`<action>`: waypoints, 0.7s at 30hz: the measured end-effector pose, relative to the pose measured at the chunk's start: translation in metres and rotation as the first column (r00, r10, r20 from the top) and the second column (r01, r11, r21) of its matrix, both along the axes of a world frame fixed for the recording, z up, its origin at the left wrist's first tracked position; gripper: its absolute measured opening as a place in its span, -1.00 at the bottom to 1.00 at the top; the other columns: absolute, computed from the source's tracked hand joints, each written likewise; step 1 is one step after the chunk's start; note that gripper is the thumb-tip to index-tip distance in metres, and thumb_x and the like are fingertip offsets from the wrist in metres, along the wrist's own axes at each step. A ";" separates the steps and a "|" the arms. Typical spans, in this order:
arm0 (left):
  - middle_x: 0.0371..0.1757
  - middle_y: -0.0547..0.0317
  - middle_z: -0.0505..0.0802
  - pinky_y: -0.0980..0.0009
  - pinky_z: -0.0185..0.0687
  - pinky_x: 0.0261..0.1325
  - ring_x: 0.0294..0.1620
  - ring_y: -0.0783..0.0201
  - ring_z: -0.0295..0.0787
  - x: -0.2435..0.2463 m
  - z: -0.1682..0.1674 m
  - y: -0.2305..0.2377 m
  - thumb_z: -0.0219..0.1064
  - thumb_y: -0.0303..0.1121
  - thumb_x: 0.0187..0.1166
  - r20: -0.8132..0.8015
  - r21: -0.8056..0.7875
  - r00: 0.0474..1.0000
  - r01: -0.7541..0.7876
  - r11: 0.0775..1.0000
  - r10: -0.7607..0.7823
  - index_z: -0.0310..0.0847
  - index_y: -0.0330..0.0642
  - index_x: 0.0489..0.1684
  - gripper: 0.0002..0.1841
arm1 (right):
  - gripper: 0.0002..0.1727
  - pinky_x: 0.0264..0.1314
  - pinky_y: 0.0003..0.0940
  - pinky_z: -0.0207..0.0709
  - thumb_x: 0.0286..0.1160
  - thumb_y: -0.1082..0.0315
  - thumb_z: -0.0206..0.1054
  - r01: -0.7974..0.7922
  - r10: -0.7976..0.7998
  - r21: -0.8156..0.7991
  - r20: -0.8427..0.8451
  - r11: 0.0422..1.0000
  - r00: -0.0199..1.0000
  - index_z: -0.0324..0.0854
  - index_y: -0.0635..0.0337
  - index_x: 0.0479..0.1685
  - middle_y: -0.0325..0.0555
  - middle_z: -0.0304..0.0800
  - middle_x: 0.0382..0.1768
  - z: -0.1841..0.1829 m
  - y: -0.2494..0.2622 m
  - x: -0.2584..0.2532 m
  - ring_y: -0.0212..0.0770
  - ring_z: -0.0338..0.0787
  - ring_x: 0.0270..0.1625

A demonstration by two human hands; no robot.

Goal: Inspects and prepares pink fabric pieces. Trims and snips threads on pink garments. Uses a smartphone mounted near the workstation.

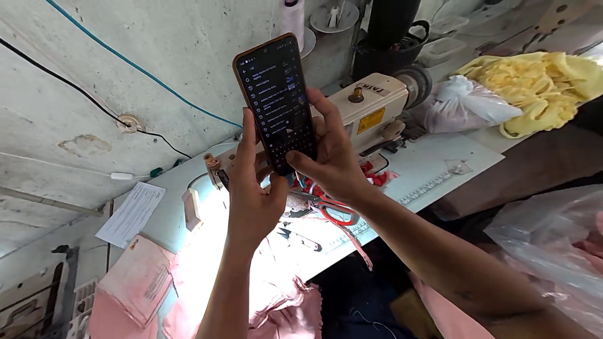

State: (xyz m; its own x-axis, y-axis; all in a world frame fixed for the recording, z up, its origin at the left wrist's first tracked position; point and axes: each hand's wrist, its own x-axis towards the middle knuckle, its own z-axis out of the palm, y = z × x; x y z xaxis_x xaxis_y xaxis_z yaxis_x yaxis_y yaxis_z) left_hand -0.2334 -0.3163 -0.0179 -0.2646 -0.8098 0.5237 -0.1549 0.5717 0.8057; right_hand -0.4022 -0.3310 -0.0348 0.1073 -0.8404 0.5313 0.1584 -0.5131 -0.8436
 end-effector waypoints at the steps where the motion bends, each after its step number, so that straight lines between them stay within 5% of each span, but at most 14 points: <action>1: 0.74 0.01 0.39 0.21 0.85 0.23 0.42 0.13 0.72 0.000 0.000 0.000 0.25 -0.71 0.37 0.001 0.002 1.000 0.000 1.000 0.000 -0.31 0.02 0.97 0.07 | 0.02 0.00 -0.31 0.83 0.43 0.61 0.28 -0.009 0.009 -0.005 0.002 1.000 1.000 -0.20 -0.02 0.92 0.01 0.64 0.31 -0.001 -0.001 -0.001 -0.17 0.84 0.10; 7: 0.73 0.02 0.41 0.22 0.86 0.19 0.40 0.15 0.73 0.001 0.000 -0.001 0.24 -0.68 0.37 0.003 0.020 1.000 -0.015 1.000 0.015 -0.30 0.06 0.98 0.06 | -0.18 0.30 -0.24 0.71 0.59 0.67 -0.20 -0.104 0.105 -0.011 0.069 0.995 0.992 -0.15 0.01 0.93 -0.02 0.63 0.34 -0.007 -0.009 -0.008 -0.24 0.76 0.24; 15: 0.73 0.00 0.41 0.21 0.87 0.18 0.40 0.13 0.73 0.000 0.000 -0.001 0.21 -0.69 0.35 -0.004 0.017 1.000 -0.003 1.000 0.003 -0.32 0.02 0.97 0.06 | -0.16 0.30 -0.24 0.71 0.57 0.69 -0.17 -0.124 0.124 -0.007 0.093 0.992 0.988 -0.15 0.01 0.93 -0.02 0.63 0.34 -0.007 -0.010 -0.008 -0.24 0.76 0.24; 21: 0.74 0.02 0.41 0.24 0.86 0.18 0.41 0.15 0.72 0.000 0.001 0.000 0.22 -0.71 0.34 0.008 0.017 1.000 -0.003 1.000 0.003 -0.33 -0.01 0.97 0.07 | -0.06 0.27 -0.27 0.76 0.42 0.73 0.10 -0.090 0.091 -0.027 0.059 0.996 0.994 -0.20 0.21 0.89 0.10 0.64 0.33 -0.004 -0.010 -0.006 -0.16 0.79 0.24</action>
